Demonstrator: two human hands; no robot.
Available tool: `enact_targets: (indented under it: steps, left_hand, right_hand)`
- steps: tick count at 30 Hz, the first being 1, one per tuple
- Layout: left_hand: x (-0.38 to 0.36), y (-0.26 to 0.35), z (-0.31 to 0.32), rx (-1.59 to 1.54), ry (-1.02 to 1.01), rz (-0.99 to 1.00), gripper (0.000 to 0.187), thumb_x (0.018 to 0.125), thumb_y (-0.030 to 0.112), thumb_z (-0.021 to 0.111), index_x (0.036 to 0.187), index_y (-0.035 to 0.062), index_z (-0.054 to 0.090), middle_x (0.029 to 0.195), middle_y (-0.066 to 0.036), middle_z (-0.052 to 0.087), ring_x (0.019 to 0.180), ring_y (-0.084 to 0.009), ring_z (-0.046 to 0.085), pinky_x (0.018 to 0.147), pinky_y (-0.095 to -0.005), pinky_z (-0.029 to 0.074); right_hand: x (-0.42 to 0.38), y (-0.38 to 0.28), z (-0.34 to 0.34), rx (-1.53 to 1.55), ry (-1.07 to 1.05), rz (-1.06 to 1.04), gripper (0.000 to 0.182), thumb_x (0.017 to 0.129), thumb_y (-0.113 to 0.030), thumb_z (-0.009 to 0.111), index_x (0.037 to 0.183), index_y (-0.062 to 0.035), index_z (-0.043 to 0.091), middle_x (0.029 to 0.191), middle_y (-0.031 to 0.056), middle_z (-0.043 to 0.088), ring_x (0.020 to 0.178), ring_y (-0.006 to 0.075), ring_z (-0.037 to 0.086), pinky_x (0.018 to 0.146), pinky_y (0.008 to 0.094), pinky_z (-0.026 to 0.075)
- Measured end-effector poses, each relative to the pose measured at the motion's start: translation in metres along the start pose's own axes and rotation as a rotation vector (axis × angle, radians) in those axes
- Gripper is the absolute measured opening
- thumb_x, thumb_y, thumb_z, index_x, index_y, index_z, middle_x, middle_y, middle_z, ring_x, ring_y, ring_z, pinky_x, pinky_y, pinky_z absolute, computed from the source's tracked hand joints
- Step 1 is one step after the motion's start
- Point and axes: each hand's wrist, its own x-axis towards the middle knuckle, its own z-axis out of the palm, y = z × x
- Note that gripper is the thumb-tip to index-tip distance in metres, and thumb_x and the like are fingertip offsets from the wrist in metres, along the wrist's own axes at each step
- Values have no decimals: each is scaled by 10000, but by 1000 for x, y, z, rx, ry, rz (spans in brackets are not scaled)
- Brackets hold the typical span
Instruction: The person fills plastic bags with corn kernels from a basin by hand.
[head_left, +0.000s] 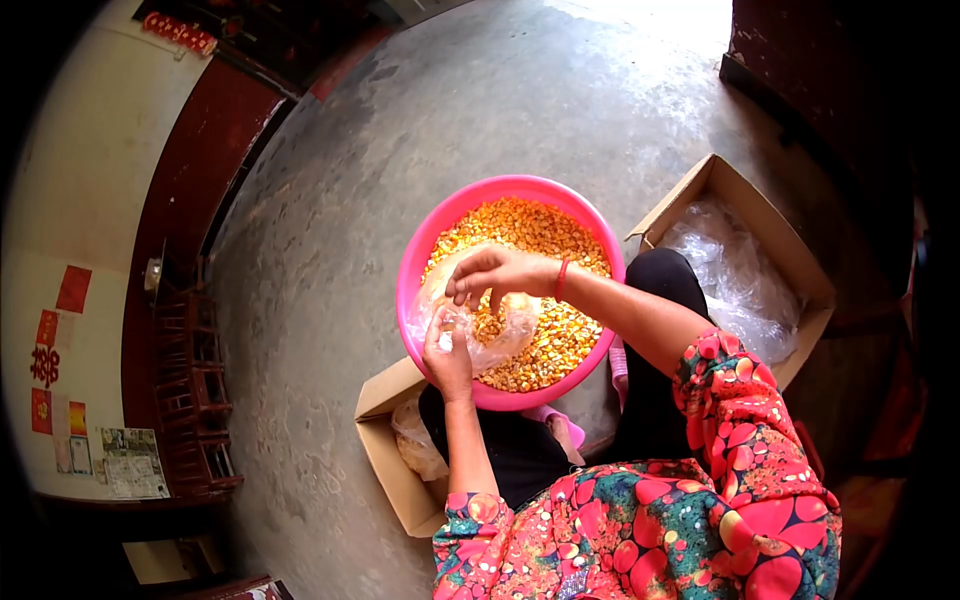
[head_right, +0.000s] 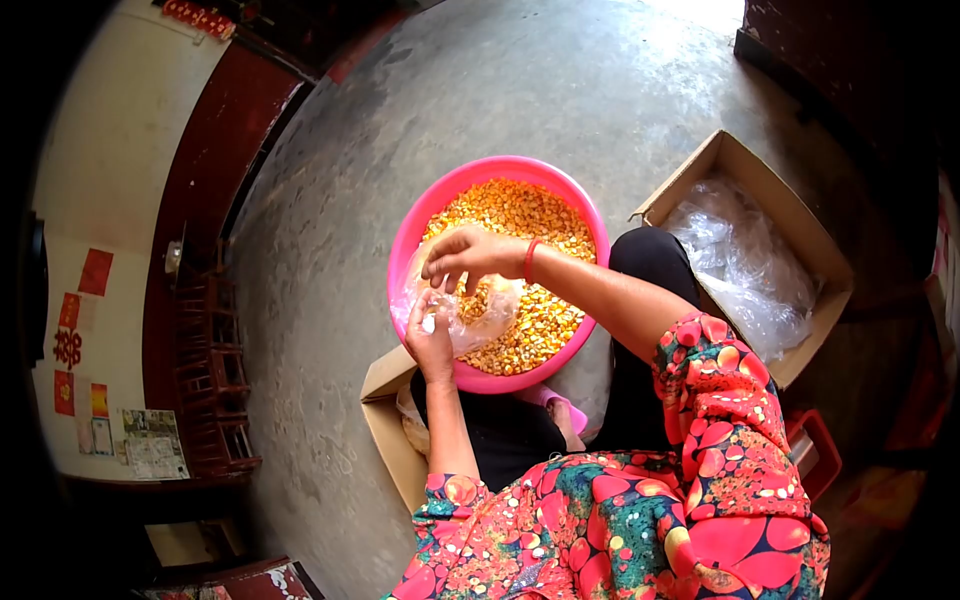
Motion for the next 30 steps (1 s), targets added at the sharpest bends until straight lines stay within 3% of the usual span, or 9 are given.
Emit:
enact_targets:
  steps: [3, 5, 7, 8, 9, 11, 13, 16, 30]
  left_hand:
    - [-1, 4, -1, 27, 12, 27, 355, 773, 11, 576, 1123, -44, 560, 1052, -127, 614, 956, -196, 577, 848, -305, 443]
    - [-2, 6, -1, 12, 12, 8, 358, 760, -4, 565, 1116, -46, 564, 1078, -149, 615, 991, -214, 575, 885, -321, 425]
    - [-2, 8, -1, -13, -3, -5, 356, 759, -9, 564, 1113, -48, 565, 1075, -148, 616, 987, -212, 577, 883, -318, 426]
    - [-2, 7, 0, -14, -7, -4, 356, 759, -9, 564, 1113, -48, 565, 1075, -148, 616, 987, -212, 577, 883, -318, 426]
    - [-1, 4, 1, -20, 2, -5, 356, 759, -10, 565, 1113, -50, 565, 1073, -145, 617, 987, -213, 577, 883, -317, 425]
    - [0, 5, 1, -25, 13, -3, 356, 758, -11, 566, 1112, -51, 565, 1072, -143, 618, 987, -213, 577, 884, -316, 425]
    - [0, 6, 1, -29, 0, -37, 351, 761, -13, 563, 1110, -52, 566, 1071, -141, 618, 992, -213, 575, 885, -315, 423]
    - [0, 7, 1, -6, 5, -5, 348, 762, -15, 565, 1108, -54, 566, 1075, -146, 616, 998, -216, 573, 889, -315, 421]
    - [1, -3, 2, -48, -4, -12, 349, 762, -3, 572, 1108, -48, 569, 1077, -149, 615, 991, -217, 576, 879, -316, 429]
  right_hand:
    - [-6, -16, -23, 199, 96, -132, 209, 904, -219, 515, 930, -38, 616, 743, -4, 599, 498, 32, 476, 441, 164, 363]
    - [-3, -11, -44, 296, 302, -196, 211, 907, -222, 503, 885, -41, 609, 693, -9, 571, 502, 31, 469, 432, 168, 347]
    - [-4, -5, -60, 48, 554, -113, 206, 905, -218, 496, 875, -45, 604, 661, -18, 549, 520, 31, 472, 446, 170, 348]
    - [-1, 6, -69, -212, 657, -120, 231, 898, -220, 499, 832, -23, 602, 662, -12, 554, 563, 57, 505, 478, 216, 387]
    - [3, 22, -78, -471, 759, -144, 208, 837, -193, 519, 781, -15, 612, 684, 98, 623, 643, 205, 606, 578, 358, 471]
    - [-4, 28, -78, -1045, 704, -11, 187, 810, -177, 516, 746, -23, 601, 724, 148, 631, 713, 288, 623, 631, 431, 479]
    - [-9, 45, -73, -1282, 687, 63, 159, 788, -163, 506, 793, -28, 590, 787, 176, 626, 762, 341, 618, 661, 468, 489]
    - [-9, 70, -70, -1356, 733, 27, 192, 798, -175, 493, 844, -19, 594, 798, 181, 622, 778, 345, 620, 676, 470, 498]
    - [-8, 59, -41, -1312, 323, 231, 201, 770, -166, 522, 792, -29, 667, 798, 197, 646, 797, 326, 643, 674, 419, 515]
